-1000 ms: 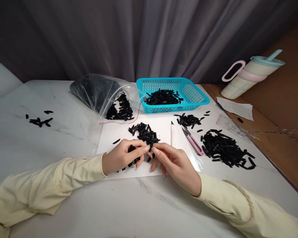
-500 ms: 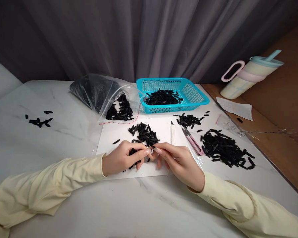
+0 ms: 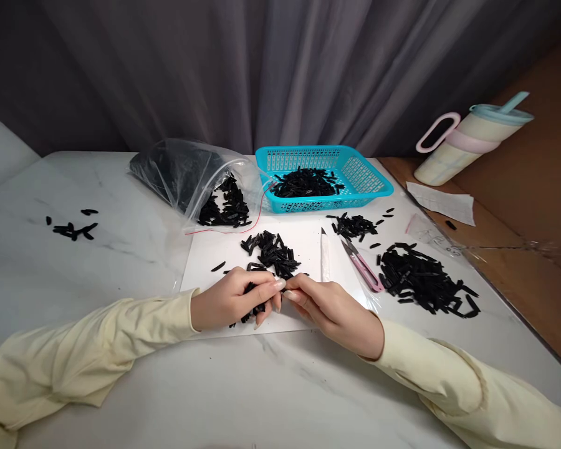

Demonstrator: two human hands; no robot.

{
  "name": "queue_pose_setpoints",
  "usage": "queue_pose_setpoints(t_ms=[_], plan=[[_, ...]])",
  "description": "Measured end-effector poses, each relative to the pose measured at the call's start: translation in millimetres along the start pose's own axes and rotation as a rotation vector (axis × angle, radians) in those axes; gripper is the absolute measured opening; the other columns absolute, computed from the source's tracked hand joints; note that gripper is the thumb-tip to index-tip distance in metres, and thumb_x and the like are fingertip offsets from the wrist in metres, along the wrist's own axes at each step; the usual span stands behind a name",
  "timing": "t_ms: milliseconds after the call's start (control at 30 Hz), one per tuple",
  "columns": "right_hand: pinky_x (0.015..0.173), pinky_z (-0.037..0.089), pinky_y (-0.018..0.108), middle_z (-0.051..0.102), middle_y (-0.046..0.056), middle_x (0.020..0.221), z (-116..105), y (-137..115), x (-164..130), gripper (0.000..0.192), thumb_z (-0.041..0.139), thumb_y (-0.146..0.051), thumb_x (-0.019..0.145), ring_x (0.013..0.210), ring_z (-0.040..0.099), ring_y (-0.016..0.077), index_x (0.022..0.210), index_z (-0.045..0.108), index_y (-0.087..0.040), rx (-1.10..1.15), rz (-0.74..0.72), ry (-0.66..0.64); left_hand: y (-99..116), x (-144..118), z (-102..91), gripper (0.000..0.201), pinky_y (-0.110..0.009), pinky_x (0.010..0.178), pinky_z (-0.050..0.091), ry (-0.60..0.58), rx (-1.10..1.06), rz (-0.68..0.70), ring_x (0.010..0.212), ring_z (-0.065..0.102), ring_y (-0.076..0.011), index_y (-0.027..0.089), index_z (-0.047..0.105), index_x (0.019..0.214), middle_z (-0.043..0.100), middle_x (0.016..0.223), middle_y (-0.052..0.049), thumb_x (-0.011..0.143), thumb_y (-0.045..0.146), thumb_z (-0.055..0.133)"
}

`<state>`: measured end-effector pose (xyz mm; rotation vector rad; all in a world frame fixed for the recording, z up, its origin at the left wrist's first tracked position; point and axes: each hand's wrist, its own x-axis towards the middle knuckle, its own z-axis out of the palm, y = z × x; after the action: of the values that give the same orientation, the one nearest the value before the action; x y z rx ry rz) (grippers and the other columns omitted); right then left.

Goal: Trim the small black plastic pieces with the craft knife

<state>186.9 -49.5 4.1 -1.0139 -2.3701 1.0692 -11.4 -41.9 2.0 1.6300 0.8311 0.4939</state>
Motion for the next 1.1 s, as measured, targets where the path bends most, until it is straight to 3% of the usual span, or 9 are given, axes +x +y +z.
queue_pose_setpoints(t_ms=[300, 900, 1100], plan=[[0.046, 0.028, 0.02, 0.04, -0.005, 0.056, 1.9, 4.1, -0.1, 0.014, 0.036, -0.027, 0.093, 0.045, 0.033, 0.0094, 0.084, 0.043, -0.019, -0.016, -0.096, 0.063, 0.6, -2.3, -0.1, 0.035, -0.017, 0.046, 0.038, 0.041, -0.059, 0.021, 0.043, 0.043, -0.0057, 0.013, 0.054, 0.072, 0.05, 0.046, 0.004, 0.092, 0.035, 0.035], [0.044, 0.031, 0.019, 0.045, -0.005, 0.053, 5.9, 4.4, -0.1, 0.015, 0.039, -0.022, 0.093, 0.043, 0.036, 0.0075, 0.083, 0.049, -0.017, 0.006, -0.161, 0.175, 0.3, -2.5, -0.6, 0.034, -0.019, 0.048, 0.039, 0.017, -0.044, 0.043, 0.046, 0.044, -0.007, 0.013, 0.053, 0.074, 0.051, 0.048, 0.003, 0.092, 0.036, 0.034], [0.044, 0.032, 0.018, 0.051, -0.004, 0.052, -3.9, 2.1, -2.2, 0.018, 0.037, -0.021, 0.094, 0.04, 0.041, 0.0073, 0.089, 0.053, -0.013, -0.204, -0.277, 0.25, -0.5, -1.2, -0.8, 0.037, -0.017, 0.043, 0.035, 0.036, -0.167, -0.014, 0.042, 0.042, -0.0063, 0.013, 0.054, 0.075, 0.05, 0.046, 0.003, 0.091, 0.041, 0.036]])
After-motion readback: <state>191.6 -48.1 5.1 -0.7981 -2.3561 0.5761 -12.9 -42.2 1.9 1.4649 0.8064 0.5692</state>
